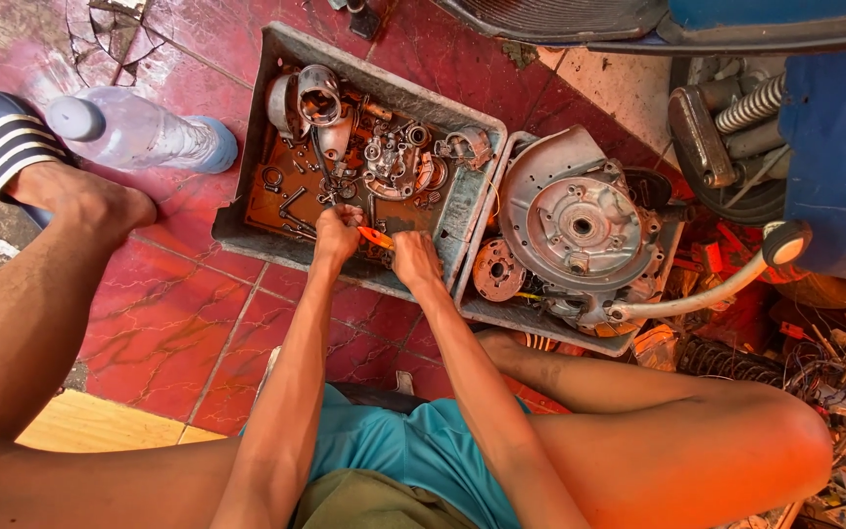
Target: Cleaning various motorcycle engine components using a brush and solvent in a metal tray.
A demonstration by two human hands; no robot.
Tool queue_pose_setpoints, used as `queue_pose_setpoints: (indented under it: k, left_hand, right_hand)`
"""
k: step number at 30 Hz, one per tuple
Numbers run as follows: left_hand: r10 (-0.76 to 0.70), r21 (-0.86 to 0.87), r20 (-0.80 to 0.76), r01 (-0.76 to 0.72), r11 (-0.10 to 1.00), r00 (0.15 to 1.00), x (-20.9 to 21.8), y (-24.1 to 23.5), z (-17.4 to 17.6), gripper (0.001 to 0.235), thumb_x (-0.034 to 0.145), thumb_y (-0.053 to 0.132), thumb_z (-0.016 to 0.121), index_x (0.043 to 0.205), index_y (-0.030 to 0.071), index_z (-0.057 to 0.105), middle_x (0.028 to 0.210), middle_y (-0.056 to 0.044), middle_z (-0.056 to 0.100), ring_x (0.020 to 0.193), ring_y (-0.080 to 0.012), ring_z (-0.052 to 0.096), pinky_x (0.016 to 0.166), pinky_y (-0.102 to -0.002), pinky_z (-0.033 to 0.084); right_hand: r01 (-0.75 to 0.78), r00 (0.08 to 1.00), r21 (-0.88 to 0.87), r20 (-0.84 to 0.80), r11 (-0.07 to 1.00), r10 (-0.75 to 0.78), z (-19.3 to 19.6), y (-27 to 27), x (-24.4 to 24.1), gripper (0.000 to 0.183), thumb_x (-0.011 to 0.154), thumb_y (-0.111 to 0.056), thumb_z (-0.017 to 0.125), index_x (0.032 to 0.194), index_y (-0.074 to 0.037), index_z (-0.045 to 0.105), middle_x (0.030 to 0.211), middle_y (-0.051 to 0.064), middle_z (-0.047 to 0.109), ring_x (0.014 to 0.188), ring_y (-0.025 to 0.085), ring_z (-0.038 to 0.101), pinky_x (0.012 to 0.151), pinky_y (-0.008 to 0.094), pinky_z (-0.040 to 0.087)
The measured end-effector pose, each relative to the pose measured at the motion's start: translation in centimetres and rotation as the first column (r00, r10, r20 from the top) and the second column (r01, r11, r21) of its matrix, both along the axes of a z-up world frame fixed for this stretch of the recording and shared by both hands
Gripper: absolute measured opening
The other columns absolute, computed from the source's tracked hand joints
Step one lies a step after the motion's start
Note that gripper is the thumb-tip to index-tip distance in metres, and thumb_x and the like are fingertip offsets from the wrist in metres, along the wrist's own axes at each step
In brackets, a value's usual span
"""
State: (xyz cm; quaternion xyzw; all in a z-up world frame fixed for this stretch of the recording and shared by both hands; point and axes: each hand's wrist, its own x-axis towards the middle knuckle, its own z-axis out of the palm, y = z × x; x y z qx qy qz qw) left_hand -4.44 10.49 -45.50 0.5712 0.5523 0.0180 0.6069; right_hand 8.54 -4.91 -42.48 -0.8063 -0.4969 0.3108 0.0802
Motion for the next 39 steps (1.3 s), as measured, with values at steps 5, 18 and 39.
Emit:
queue_pose_setpoints:
  k: [5,18,39]
  left_hand:
    - [0.032,0.017,-0.006,-0.032,0.999,0.999,0.0,-0.5,0.8,0.017,0.097,0.013,0.065,0.109,0.011,0.076,0.084,-0.008,0.077,0.07,-0.0213,0.074,0.069,-0.035,0.057]
    - [0.085,0.067,0.021,-0.086,0.994,0.996,-0.5,-0.7,3.8,0.016,0.099,0.014,0.062,0.108,0.015,0.075,0.085,-0.004,0.078,0.072,-0.0185,0.072,0.069,-0.031,0.055]
    - [-0.164,0.049,0.415,0.158,0.986,0.895,-0.2,-0.6,16.6,0.064,0.085,0.001,0.081,0.143,0.019,0.062,0.134,-0.01,0.066,0.113,-0.0275,0.065,0.088,-0.039,0.059]
  right_hand:
    - [-0.018,0.999,-0.066,0.026,0.998,0.02,3.8,1.4,-0.2,0.013,0.081,-0.016,0.068,0.078,-0.004,0.074,0.075,0.018,0.074,0.083,0.04,0.076,0.1,0.05,0.051]
    - [-0.016,0.997,-0.078,0.076,0.997,0.022,4.4,0.8,-1.1,0.009,0.081,-0.015,0.074,0.086,-0.007,0.075,0.084,0.014,0.076,0.089,0.035,0.076,0.112,0.047,0.039]
    - [0.808,0.432,0.078,-0.753,0.584,-0.496,10.0,2.2,2.2,0.02,0.093,-0.001,0.073,0.113,-0.005,0.078,0.093,0.015,0.079,0.083,0.02,0.078,0.082,0.029,0.06]
